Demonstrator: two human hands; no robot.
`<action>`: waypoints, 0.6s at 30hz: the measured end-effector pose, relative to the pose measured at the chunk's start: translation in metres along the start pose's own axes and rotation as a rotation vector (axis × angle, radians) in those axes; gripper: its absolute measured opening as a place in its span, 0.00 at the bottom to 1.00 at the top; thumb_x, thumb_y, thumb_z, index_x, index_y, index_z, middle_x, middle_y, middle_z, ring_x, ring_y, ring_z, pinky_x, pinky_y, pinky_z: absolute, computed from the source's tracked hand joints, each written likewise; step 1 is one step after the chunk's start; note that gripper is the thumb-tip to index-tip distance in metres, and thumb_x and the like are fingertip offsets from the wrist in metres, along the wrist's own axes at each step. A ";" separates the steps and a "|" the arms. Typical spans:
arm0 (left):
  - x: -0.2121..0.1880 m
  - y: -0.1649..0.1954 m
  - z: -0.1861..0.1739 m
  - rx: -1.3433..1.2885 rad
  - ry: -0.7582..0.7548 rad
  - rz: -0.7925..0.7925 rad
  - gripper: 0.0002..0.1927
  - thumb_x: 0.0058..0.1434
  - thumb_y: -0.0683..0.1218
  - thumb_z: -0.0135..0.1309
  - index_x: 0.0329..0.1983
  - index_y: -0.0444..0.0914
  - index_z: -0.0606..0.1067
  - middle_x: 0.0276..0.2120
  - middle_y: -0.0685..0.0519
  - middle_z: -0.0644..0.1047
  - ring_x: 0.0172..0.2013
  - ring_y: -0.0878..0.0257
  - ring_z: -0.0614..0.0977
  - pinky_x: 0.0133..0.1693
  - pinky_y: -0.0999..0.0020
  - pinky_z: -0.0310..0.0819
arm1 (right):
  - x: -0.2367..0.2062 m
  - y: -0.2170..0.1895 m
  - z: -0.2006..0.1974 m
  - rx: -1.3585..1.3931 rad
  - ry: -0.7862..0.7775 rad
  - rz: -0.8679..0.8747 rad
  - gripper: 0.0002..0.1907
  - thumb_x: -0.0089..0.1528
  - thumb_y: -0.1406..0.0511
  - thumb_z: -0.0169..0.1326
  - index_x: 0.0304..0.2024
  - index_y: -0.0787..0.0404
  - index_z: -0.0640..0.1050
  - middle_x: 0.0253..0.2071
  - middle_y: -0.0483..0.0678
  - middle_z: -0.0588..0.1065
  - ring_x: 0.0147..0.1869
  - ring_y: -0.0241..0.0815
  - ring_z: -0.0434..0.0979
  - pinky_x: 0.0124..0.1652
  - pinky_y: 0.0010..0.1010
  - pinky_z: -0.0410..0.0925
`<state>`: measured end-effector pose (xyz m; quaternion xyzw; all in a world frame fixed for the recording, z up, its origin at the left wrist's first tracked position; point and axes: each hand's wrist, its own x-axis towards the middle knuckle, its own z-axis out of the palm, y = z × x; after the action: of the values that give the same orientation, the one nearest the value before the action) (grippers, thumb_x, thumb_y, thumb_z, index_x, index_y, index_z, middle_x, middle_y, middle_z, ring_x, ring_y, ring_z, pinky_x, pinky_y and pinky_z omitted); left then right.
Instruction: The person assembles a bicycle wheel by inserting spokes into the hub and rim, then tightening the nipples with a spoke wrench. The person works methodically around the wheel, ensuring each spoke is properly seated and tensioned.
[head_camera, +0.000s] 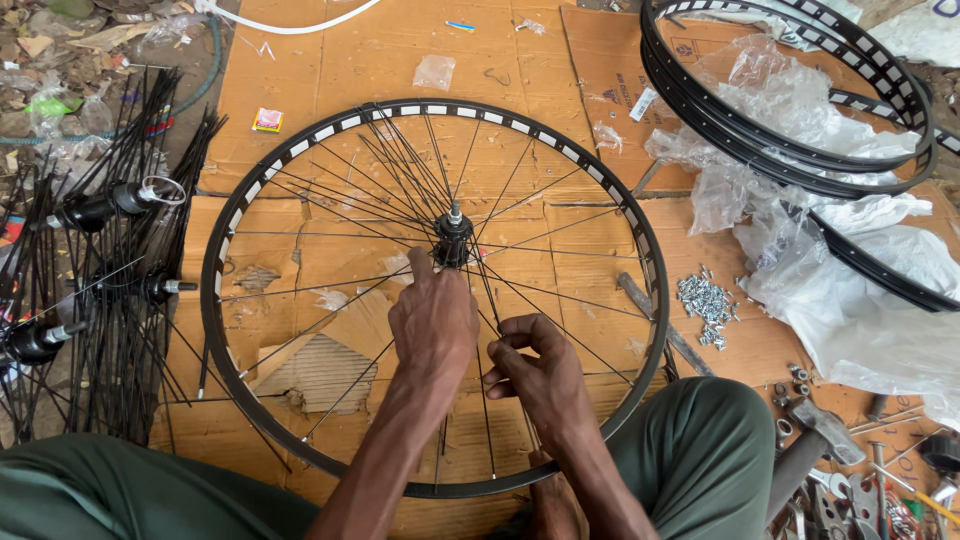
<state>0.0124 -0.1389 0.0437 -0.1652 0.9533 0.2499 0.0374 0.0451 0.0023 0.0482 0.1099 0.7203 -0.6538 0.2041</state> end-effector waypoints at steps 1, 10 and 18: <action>0.001 -0.006 0.007 -0.043 0.042 0.026 0.13 0.62 0.48 0.58 0.30 0.32 0.78 0.51 0.40 0.69 0.27 0.49 0.84 0.25 0.60 0.77 | 0.000 0.001 -0.001 -0.007 0.001 -0.010 0.10 0.63 0.70 0.54 0.45 0.69 0.74 0.40 0.58 0.76 0.33 0.45 0.82 0.32 0.32 0.79; 0.022 -0.041 0.000 -2.182 -0.293 -0.586 0.14 0.61 0.50 0.50 0.37 0.34 0.77 0.35 0.47 0.78 0.21 0.65 0.78 0.15 0.80 0.59 | 0.005 -0.001 -0.011 0.211 -0.050 0.032 0.08 0.64 0.69 0.54 0.39 0.71 0.73 0.46 0.57 0.79 0.48 0.45 0.83 0.46 0.35 0.78; 0.005 -0.008 -0.009 -1.280 -0.291 -0.531 0.04 0.62 0.40 0.55 0.39 0.35 0.74 0.33 0.45 0.82 0.15 0.69 0.68 0.14 0.76 0.54 | 0.002 -0.003 -0.016 0.394 -0.198 0.062 0.12 0.59 0.76 0.51 0.45 0.68 0.73 0.53 0.58 0.76 0.62 0.46 0.75 0.62 0.35 0.68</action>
<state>0.0104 -0.1515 0.0475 -0.3465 0.5322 0.7632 0.1195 0.0393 0.0174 0.0513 0.1050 0.5512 -0.7830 0.2685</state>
